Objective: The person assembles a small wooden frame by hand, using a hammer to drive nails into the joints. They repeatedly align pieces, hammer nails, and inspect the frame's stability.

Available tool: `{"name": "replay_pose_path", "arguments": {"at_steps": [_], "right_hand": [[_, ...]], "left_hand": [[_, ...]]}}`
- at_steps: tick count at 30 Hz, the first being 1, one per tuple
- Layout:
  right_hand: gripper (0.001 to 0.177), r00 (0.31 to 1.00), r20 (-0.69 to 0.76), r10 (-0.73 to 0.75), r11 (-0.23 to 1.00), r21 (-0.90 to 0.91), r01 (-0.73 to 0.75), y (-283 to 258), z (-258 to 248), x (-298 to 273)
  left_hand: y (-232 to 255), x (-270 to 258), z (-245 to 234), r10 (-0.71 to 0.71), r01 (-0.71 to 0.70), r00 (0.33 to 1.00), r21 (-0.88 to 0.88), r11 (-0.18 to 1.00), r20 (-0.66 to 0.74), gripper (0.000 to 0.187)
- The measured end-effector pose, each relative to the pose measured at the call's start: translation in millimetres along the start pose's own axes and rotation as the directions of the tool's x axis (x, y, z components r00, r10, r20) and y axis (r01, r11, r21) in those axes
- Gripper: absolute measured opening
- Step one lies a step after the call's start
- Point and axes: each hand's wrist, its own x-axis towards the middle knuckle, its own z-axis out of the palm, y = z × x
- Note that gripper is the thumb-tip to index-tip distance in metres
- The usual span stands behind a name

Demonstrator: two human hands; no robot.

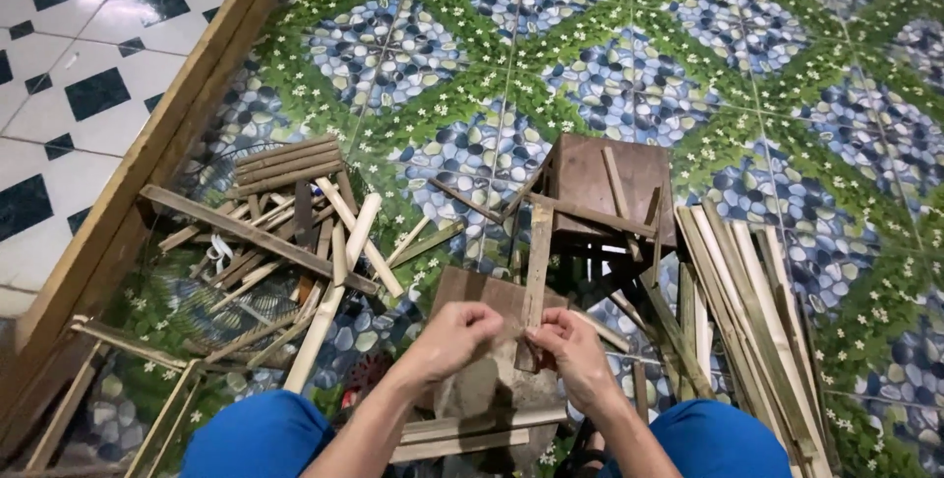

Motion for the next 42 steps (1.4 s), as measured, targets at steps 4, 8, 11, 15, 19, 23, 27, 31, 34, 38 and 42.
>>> {"name": "replay_pose_path", "arguments": {"at_steps": [4, 8, 11, 15, 19, 23, 27, 31, 34, 38, 42], "right_hand": [[0.010, 0.998, -0.011, 0.059, 0.991, -0.124, -0.059, 1.9, -0.5, -3.7], [0.011, 0.999, 0.041, 0.025, 0.998, -0.056, -0.022, 11.9, -10.0, 4.1], [0.017, 0.998, 0.040, 0.047, 0.988, -0.149, -0.041, 32.3, -17.2, 20.6], [0.030, 0.997, 0.064, 0.042, 0.775, -0.632, 0.008, 68.1, -28.7, 42.1], [0.028, 0.993, 0.073, 0.088, 0.553, -0.833, 0.013, 87.3, -25.2, 40.0], [0.031, 0.994, 0.081, 0.075, 0.423, -0.905, 0.042, 99.1, -24.5, 39.1], [0.038, 0.994, 0.102, 0.028, 0.275, -0.957, 0.090, 90.4, -15.1, 21.1], [0.043, 0.990, 0.140, 0.011, 0.225, -0.965, 0.134, 78.5, -6.9, 7.0], [0.049, 0.988, 0.154, 0.026, 0.250, -0.958, 0.143, 77.9, -7.4, 7.8], [0.036, 0.987, 0.158, 0.044, 0.271, -0.952, 0.140, 77.0, -16.5, 15.9], [0.022, 0.994, 0.103, 0.037, 0.212, -0.973, 0.092, 65.2, -30.6, 21.4]], "left_hand": [[1.1, 3.8, -11.2, -0.167, 0.114, 0.964, -0.245, 0.963, -0.208, 0.018], [-3.7, 9.9, -25.7, -0.183, -0.009, 0.937, -0.544, 0.839, -0.298, 0.026], [-27.4, 26.0, -32.4, -0.160, -0.064, 0.925, -0.556, 0.828, -0.344, 0.026], [-52.4, 42.8, -40.7, -0.134, -0.082, 0.908, -0.481, 0.873, -0.397, 0.021], [-68.2, 48.0, -51.5, -0.097, -0.126, 0.904, -0.476, 0.870, -0.416, 0.014], [-73.2, 38.4, -61.5, -0.118, -0.112, 0.894, -0.470, 0.876, -0.432, 0.019], [-85.7, 38.5, -66.5, -0.115, -0.113, 0.876, -0.432, 0.895, -0.468, 0.020], [-93.8, 40.7, -73.7, -0.127, -0.125, 0.866, -0.456, 0.881, -0.483, 0.020], [-93.7, 36.4, -76.5, -0.103, -0.142, 0.892, -0.489, 0.861, -0.441, 0.019], [-71.5, 8.0, -69.9, -0.109, -0.150, 0.883, -0.496, 0.855, -0.456, 0.020], [-70.9, 2.7, -72.8, -0.111, -0.140, 0.891, -0.500, 0.854, -0.440, 0.021]]}}
